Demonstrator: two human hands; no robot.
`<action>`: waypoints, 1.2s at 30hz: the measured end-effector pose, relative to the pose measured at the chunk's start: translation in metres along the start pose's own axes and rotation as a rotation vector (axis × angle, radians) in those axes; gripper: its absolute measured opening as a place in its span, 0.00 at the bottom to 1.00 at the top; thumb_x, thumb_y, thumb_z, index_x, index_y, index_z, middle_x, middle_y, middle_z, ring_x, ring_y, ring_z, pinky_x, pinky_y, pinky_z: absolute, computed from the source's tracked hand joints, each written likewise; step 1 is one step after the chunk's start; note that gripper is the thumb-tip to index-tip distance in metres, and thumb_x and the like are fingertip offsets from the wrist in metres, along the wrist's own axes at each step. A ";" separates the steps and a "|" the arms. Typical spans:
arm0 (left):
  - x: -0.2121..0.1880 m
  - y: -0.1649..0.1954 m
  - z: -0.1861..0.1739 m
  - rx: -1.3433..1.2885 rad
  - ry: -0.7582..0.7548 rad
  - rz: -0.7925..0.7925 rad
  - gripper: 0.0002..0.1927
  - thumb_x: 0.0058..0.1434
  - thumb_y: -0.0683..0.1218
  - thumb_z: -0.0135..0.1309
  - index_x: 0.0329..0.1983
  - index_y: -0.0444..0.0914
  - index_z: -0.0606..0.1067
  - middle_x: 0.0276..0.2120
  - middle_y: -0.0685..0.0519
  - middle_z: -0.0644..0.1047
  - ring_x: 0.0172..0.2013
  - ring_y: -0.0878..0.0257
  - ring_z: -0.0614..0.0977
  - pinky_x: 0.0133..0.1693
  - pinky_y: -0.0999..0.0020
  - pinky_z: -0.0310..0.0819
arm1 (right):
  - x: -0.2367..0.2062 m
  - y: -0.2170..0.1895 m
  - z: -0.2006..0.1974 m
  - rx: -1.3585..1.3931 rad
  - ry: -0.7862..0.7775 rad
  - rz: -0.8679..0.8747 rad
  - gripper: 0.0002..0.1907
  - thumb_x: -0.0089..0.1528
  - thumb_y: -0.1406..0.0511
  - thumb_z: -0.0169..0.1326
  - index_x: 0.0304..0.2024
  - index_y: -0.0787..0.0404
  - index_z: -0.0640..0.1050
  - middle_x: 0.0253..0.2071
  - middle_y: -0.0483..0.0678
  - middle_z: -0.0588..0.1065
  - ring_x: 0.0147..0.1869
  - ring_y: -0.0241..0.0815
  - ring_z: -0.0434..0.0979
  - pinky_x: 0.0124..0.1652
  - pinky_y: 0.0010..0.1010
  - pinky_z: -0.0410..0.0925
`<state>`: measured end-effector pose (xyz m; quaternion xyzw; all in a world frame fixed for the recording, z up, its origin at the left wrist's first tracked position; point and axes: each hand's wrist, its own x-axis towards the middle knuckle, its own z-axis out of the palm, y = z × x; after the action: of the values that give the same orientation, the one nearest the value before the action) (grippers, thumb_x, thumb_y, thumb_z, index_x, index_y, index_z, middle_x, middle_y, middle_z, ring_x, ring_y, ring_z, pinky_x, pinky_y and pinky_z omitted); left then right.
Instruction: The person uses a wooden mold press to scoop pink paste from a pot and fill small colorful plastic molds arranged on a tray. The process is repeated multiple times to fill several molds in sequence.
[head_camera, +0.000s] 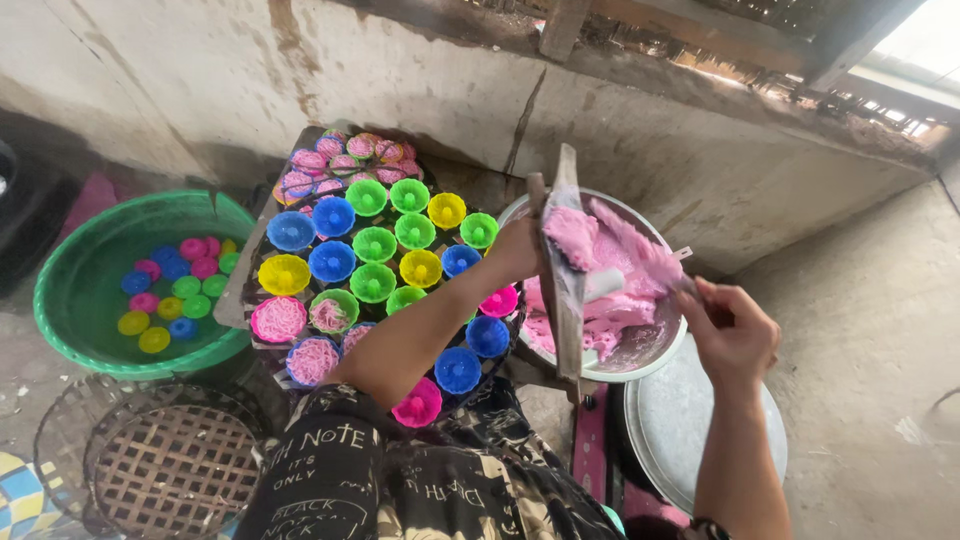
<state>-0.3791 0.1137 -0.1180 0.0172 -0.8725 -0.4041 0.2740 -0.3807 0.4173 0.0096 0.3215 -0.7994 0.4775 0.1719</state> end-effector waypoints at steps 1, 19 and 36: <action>0.001 0.008 0.003 -0.003 -0.041 -0.035 0.16 0.55 0.53 0.60 0.41 0.39 0.81 0.38 0.39 0.81 0.42 0.40 0.82 0.44 0.49 0.77 | 0.001 0.001 0.007 -0.073 0.053 -0.071 0.14 0.63 0.68 0.69 0.49 0.68 0.82 0.34 0.42 0.78 0.35 0.25 0.70 0.35 0.21 0.65; 0.014 -0.026 0.031 -0.011 -0.071 0.118 0.13 0.54 0.51 0.60 0.37 0.39 0.82 0.37 0.40 0.82 0.41 0.41 0.83 0.44 0.50 0.78 | -0.021 0.035 0.033 -0.227 0.051 -0.294 0.12 0.59 0.70 0.69 0.42 0.70 0.82 0.25 0.44 0.69 0.28 0.26 0.66 0.30 0.19 0.59; -0.005 -0.031 -0.066 -1.004 -0.366 -0.102 0.27 0.52 0.40 0.68 0.54 0.35 0.72 0.50 0.45 0.78 0.50 0.53 0.81 0.55 0.54 0.77 | -0.020 0.069 0.011 0.371 -0.189 0.238 0.15 0.63 0.65 0.67 0.48 0.67 0.82 0.33 0.40 0.77 0.38 0.25 0.72 0.38 0.17 0.64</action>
<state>-0.3483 0.0481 -0.1081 -0.1441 -0.6034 -0.7810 0.0720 -0.4123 0.4375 -0.0525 0.2943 -0.7427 0.6010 -0.0233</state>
